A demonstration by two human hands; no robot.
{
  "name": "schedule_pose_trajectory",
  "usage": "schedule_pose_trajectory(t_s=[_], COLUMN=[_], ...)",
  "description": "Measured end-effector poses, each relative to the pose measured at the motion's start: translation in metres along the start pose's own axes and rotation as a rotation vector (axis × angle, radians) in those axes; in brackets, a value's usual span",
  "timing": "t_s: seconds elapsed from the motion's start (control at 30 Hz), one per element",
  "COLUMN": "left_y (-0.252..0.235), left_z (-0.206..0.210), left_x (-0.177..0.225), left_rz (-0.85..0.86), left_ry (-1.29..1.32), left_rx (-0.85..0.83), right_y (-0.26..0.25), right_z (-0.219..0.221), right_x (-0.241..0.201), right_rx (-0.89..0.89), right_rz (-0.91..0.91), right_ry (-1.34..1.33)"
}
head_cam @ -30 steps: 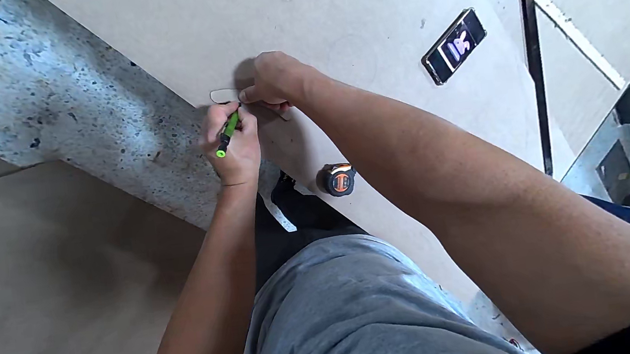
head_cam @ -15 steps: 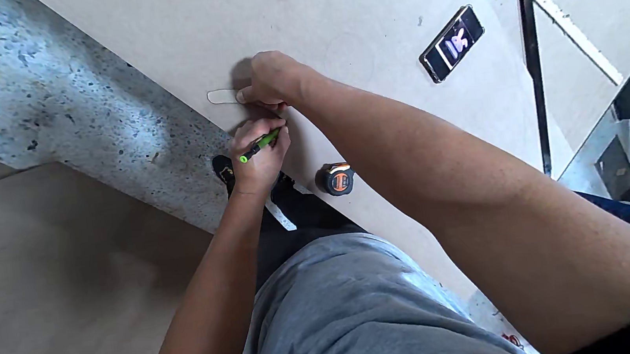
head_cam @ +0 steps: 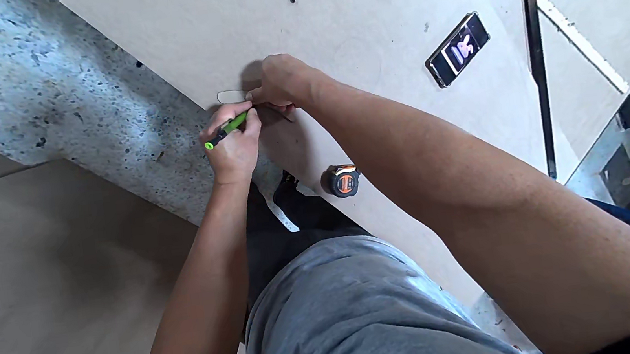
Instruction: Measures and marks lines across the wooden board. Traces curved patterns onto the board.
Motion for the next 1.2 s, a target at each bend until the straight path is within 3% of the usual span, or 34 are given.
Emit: schedule_pose_trajectory(t_s=[0.33, 0.53, 0.67, 0.87, 1.03, 1.2], left_y=[-0.004, 0.013, 0.049, 0.083, 0.039, -0.041], left_z=[-0.024, -0.057, -0.097, -0.144, -0.148, -0.121], left_x=[-0.019, -0.033, -0.054, -0.094, -0.077, -0.025], left_rz=[-0.069, -0.223, -0.288, -0.387, -0.353, -0.130], left_ry=[0.035, 0.279, 0.077, -0.083, -0.310, -0.425], left_rx=[0.139, 0.116, -0.013, -0.155, -0.358, -0.491], right_y=[-0.002, 0.003, 0.019, 0.085, 0.165, 0.217], right_z=[0.001, 0.005, 0.019, 0.062, 0.120, 0.181], right_x=[0.000, 0.008, 0.056, 0.188, 0.244, 0.207], right_rx=[-0.016, 0.073, 0.131, 0.270, 0.440, 0.568], right_rz=[0.021, 0.006, 0.065, 0.291, 0.509, 0.551], right_ry=[0.005, 0.001, -0.063, -0.265, -0.462, -0.565])
Point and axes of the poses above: each hand's wrist, its own y-axis away from the middle knuckle, its own z-axis out of the palm, x = y × z, the point moved 6 cm from there along -y, towards the middle knuckle, and after that the axes turned 3 degrees about x, right-handed, at the moved point
